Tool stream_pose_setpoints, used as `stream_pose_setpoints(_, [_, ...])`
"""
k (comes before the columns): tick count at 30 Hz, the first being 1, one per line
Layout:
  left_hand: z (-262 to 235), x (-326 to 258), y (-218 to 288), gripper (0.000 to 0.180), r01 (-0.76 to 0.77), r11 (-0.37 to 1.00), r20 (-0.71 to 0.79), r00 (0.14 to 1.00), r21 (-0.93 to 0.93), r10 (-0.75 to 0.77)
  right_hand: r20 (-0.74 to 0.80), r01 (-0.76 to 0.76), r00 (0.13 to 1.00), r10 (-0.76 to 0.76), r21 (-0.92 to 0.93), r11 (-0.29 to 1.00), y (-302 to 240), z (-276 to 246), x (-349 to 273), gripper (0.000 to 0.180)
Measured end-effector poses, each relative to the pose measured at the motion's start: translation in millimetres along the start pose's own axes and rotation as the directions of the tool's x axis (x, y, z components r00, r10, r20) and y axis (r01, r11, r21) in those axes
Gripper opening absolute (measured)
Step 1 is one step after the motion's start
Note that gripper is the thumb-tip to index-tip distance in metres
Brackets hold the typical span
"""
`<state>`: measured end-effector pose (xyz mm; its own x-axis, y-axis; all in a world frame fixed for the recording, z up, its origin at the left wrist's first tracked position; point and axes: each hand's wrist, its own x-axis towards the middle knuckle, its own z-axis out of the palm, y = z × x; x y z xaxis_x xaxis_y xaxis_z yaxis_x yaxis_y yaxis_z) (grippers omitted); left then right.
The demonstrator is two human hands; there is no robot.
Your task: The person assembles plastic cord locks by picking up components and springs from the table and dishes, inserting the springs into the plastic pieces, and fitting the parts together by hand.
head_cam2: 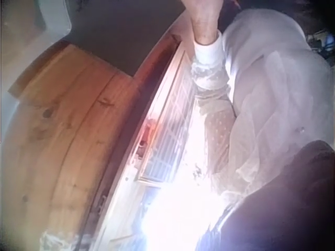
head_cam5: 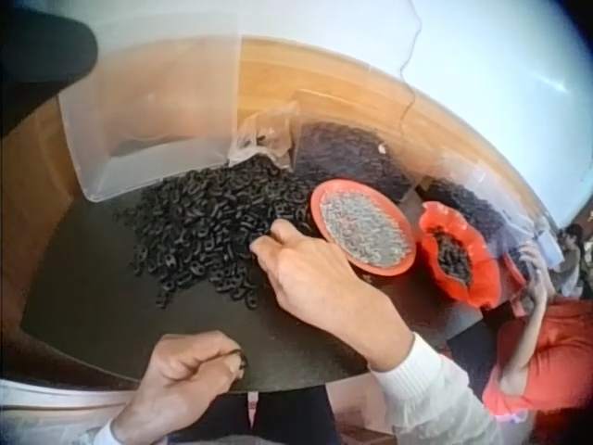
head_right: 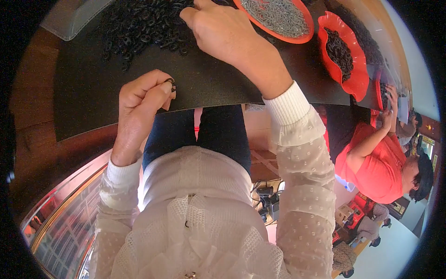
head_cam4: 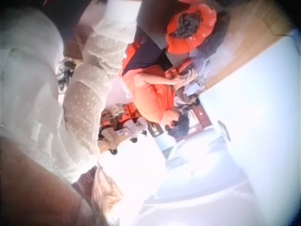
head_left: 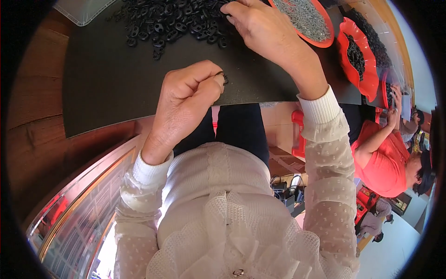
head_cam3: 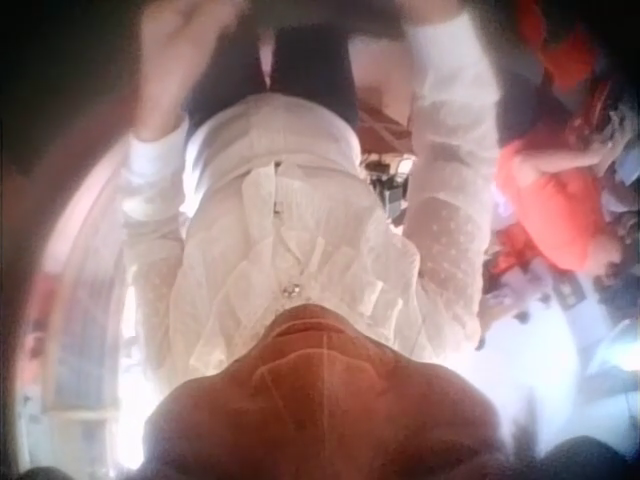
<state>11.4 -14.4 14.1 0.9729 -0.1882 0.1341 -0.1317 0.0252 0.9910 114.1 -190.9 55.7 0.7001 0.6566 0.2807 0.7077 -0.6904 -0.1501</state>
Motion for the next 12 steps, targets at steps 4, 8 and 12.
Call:
stream_pose_setpoints(4, [-1, 0, 0, 0.009, -0.017, 1.000, -0.001, 1.000, 0.005, 0.017, 0.008, 0.006, 1.000, -0.006, -0.049, 0.999, -1, -5, -11, 0.008])
stream_pose_setpoints(8, [-2, -1, -3, 0.010, -0.018, 1.000, 0.017, 1.000, 0.024, 0.018, -0.078, -0.008, 0.997, -0.002, -0.122, 0.992, 10, 8, -30, 0.018])
stream_pose_setpoints(12, [-2, -2, -3, 0.010, -0.020, 0.999, 0.017, 1.000, 0.049, 0.020, -0.099, -0.048, 0.994, 0.042, -0.052, 0.997, 10, 2, -42, 0.020])
